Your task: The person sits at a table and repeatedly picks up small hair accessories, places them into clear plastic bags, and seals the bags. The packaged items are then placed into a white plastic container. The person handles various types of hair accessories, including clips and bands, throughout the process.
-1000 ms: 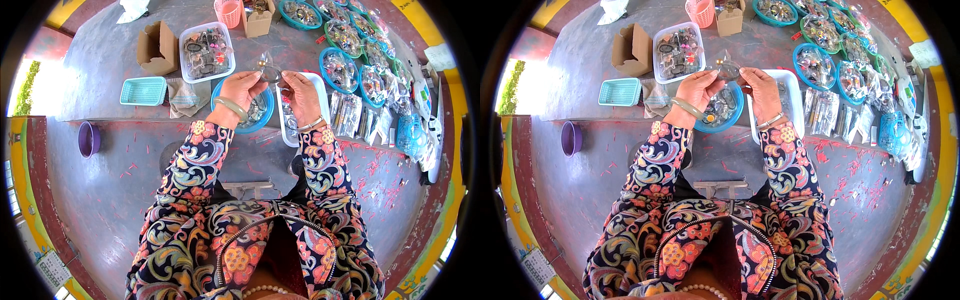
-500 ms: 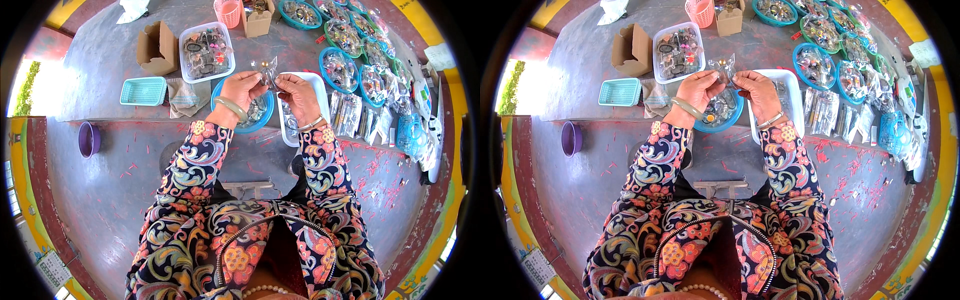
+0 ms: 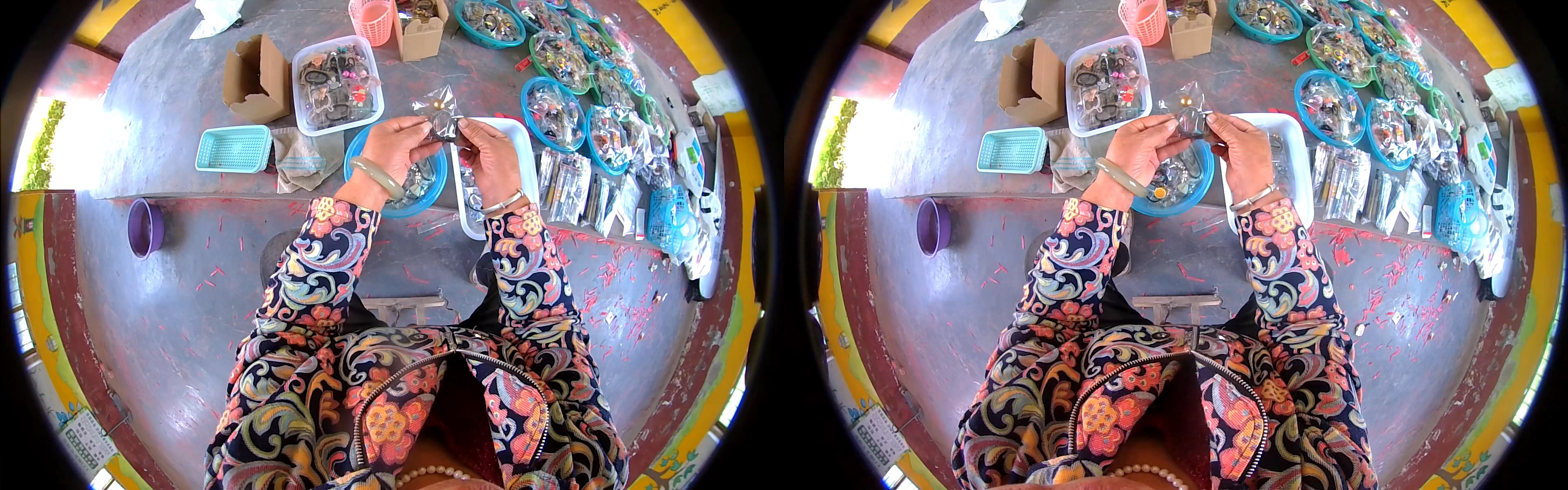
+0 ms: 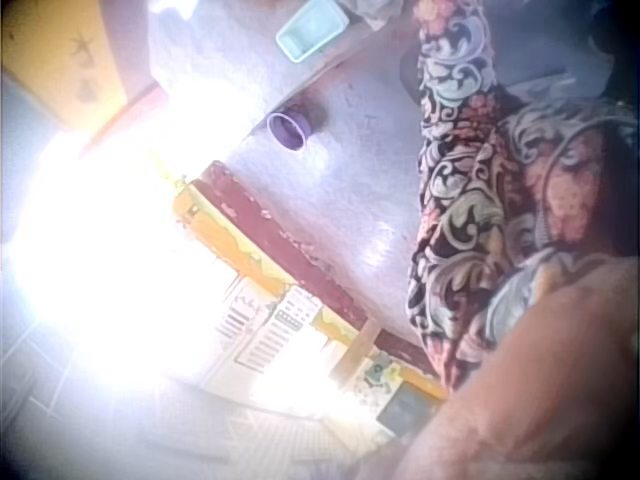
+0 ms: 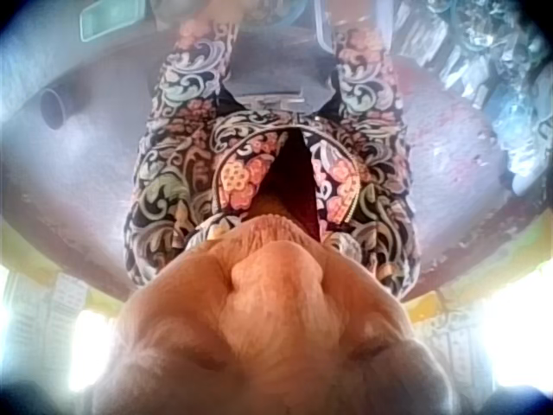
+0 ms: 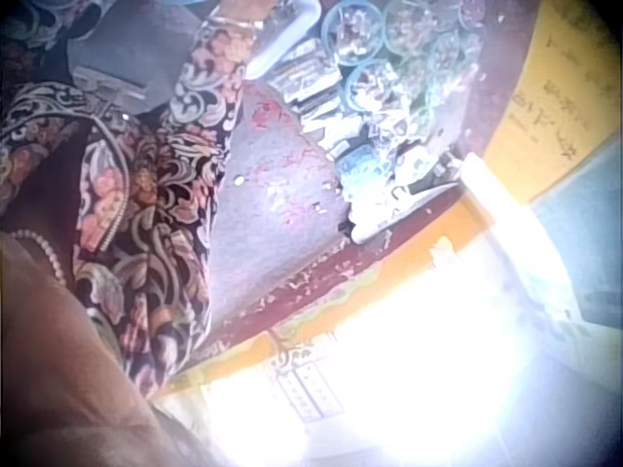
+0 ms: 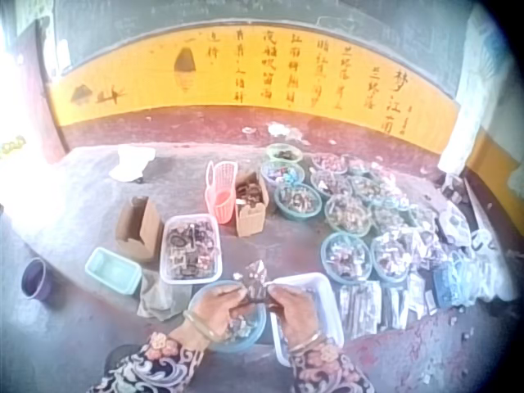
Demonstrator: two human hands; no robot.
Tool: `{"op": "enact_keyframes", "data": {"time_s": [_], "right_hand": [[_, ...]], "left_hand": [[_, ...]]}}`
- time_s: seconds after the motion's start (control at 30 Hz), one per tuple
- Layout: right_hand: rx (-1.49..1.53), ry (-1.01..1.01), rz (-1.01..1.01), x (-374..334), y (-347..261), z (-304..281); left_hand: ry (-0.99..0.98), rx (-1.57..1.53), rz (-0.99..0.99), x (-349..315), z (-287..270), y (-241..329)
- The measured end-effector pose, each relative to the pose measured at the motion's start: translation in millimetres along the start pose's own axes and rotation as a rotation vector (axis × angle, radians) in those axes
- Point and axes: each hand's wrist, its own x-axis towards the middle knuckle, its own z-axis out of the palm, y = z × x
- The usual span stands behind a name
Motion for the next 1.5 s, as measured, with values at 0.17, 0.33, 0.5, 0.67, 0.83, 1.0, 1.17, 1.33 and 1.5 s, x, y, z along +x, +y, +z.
{"op": "enact_keyframes", "data": {"time_s": [0.17,0.33,0.5,0.67,0.83,1.0,1.17,1.33,1.5], "right_hand": [[-0.029,0.055,-0.105,-6,-3,9],[-0.05,0.072,-0.157,-4,-1,10],[-0.081,0.065,-0.135,0,3,8],[-0.103,0.032,-0.121,-4,-3,13],[-0.084,0.05,-0.151,1,3,6],[-0.043,0.052,-0.184,2,4,8],[-0.006,0.032,-0.185,-2,2,11],[-0.12,0.017,-0.214,-6,0,16],[-0.183,0.0,-0.285,-4,1,18]], "left_hand": [[-0.006,-0.038,0.003,1,0,-1],[0.015,-0.061,-0.003,4,1,-2],[0.052,-0.019,-0.012,4,-2,-2],[0.021,0.097,0.043,5,-1,-3],[0.005,0.075,0.006,2,2,-2],[-0.007,0.062,-0.01,2,1,-2],[-0.033,0.078,-0.054,2,3,0],[-0.024,0.126,-0.096,1,4,1],[0.038,0.018,-0.103,1,4,3]]}}
